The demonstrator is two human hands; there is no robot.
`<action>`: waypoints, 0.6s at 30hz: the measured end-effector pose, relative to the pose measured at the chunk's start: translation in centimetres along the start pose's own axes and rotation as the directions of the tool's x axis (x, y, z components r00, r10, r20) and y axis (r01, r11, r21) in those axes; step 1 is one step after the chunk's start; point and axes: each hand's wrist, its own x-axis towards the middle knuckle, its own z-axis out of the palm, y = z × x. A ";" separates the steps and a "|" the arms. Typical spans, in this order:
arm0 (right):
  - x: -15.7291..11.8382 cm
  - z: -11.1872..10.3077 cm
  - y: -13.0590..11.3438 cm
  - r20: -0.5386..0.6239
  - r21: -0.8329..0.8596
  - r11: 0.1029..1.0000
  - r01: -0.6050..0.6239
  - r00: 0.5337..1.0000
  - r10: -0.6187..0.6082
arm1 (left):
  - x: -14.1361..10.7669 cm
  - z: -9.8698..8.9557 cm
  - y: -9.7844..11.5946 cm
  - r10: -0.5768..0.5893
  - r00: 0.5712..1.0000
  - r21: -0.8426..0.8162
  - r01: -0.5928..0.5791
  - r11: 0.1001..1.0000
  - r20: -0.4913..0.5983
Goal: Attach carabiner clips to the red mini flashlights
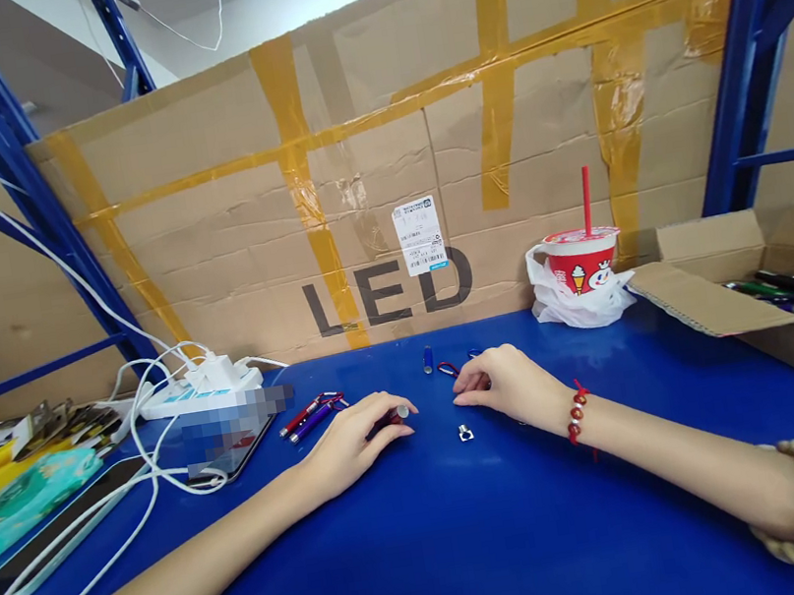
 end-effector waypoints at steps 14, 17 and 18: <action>-2.5 1.2 -5.1 -0.253 0.223 0.952 0.209 0.956 -0.150 | 0.1 0.1 0.1 0.011 0.999 0.019 -0.012 1.000 0.041; -2.4 1.4 -5.0 -0.232 0.236 0.949 0.209 0.960 -0.154 | 0.0 0.1 0.2 0.030 0.998 0.018 -0.031 0.999 0.053; -2.5 1.4 -5.0 -0.224 0.244 0.947 0.208 0.962 -0.154 | 0.0 0.1 0.2 0.030 0.998 0.018 -0.031 0.999 0.058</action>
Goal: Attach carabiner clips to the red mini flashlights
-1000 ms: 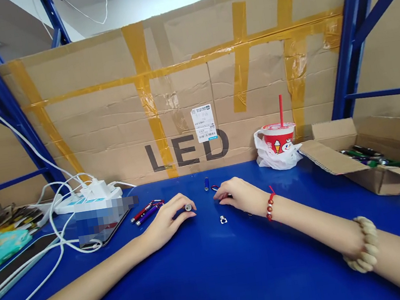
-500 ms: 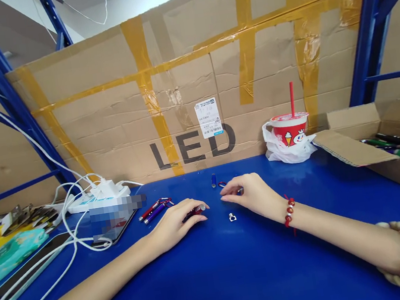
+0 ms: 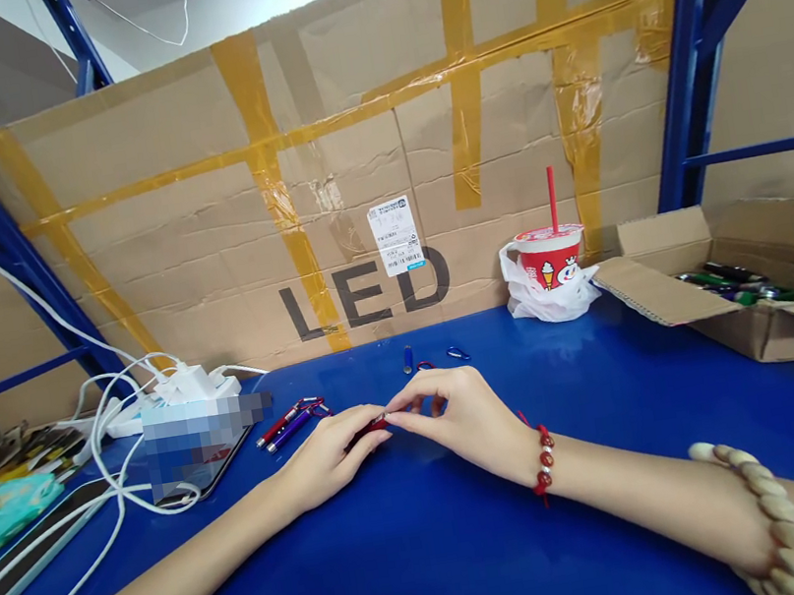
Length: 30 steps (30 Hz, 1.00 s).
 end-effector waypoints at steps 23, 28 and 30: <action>-0.8 0.4 0.9 0.072 -0.052 0.987 0.151 0.986 -0.147 | -0.1 -0.2 0.3 0.005 1.000 -0.029 -0.006 1.000 -0.007; -0.7 0.2 1.0 0.110 -0.102 0.964 0.245 0.966 -0.234 | -0.1 -0.1 0.1 0.028 0.999 -0.004 -0.028 1.000 -0.017; -0.7 0.2 0.9 0.108 -0.111 0.960 0.256 0.964 -0.244 | -0.1 -0.1 0.1 0.047 0.999 0.004 -0.047 0.999 -0.009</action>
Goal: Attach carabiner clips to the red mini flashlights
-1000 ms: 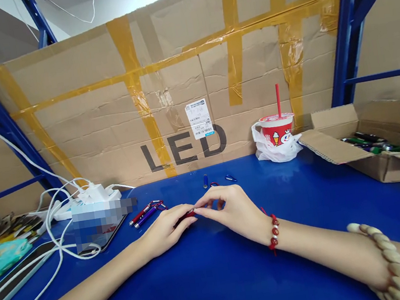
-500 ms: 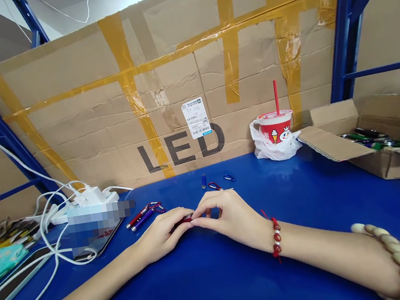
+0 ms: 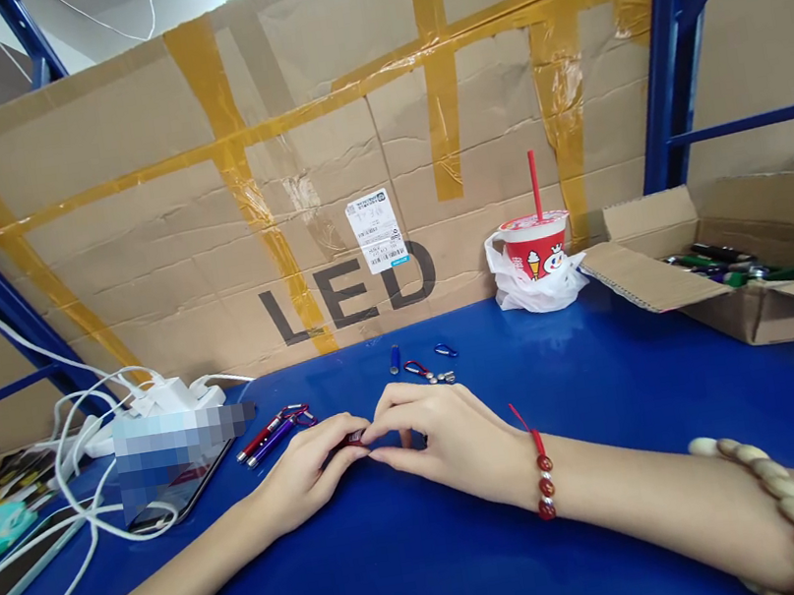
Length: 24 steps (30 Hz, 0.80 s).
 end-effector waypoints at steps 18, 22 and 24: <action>0.1 -1.2 0.0 -0.127 -0.355 0.900 0.254 0.940 -0.316 | -0.2 0.2 -0.4 0.007 0.988 0.019 -0.004 1.000 -0.152; -0.1 -1.0 -0.4 0.024 -0.419 0.871 0.257 0.962 -0.272 | -0.1 0.2 -0.3 0.072 0.991 0.070 -0.064 0.995 -0.113; -0.1 -1.0 -0.4 0.080 -0.435 0.865 0.250 0.968 -0.239 | 0.1 0.2 -0.2 0.092 0.989 0.080 -0.084 0.993 -0.112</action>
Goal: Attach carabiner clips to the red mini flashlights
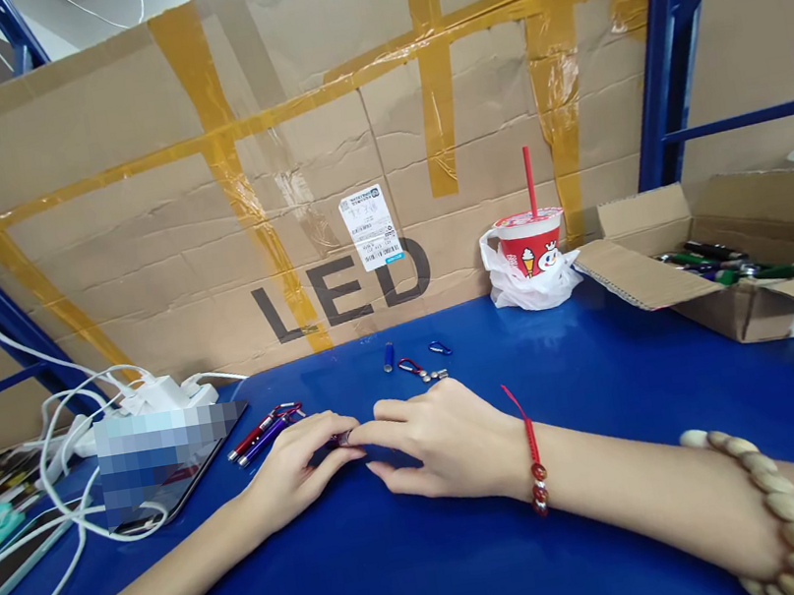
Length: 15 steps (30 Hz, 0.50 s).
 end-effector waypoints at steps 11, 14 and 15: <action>0.0 0.1 -0.1 -0.012 0.110 0.992 -0.053 0.998 0.055 | 0.0 0.0 0.2 -0.041 0.997 -0.007 0.042 0.999 0.063; 0.1 -0.1 0.3 -0.057 0.131 0.986 -0.099 0.993 0.107 | 0.0 -0.1 0.2 -0.110 0.991 -0.035 0.113 0.993 0.073; 0.1 -0.2 0.6 -0.089 0.131 0.983 -0.126 0.986 0.138 | 0.0 -0.2 0.3 -0.132 0.988 -0.041 0.135 0.990 0.076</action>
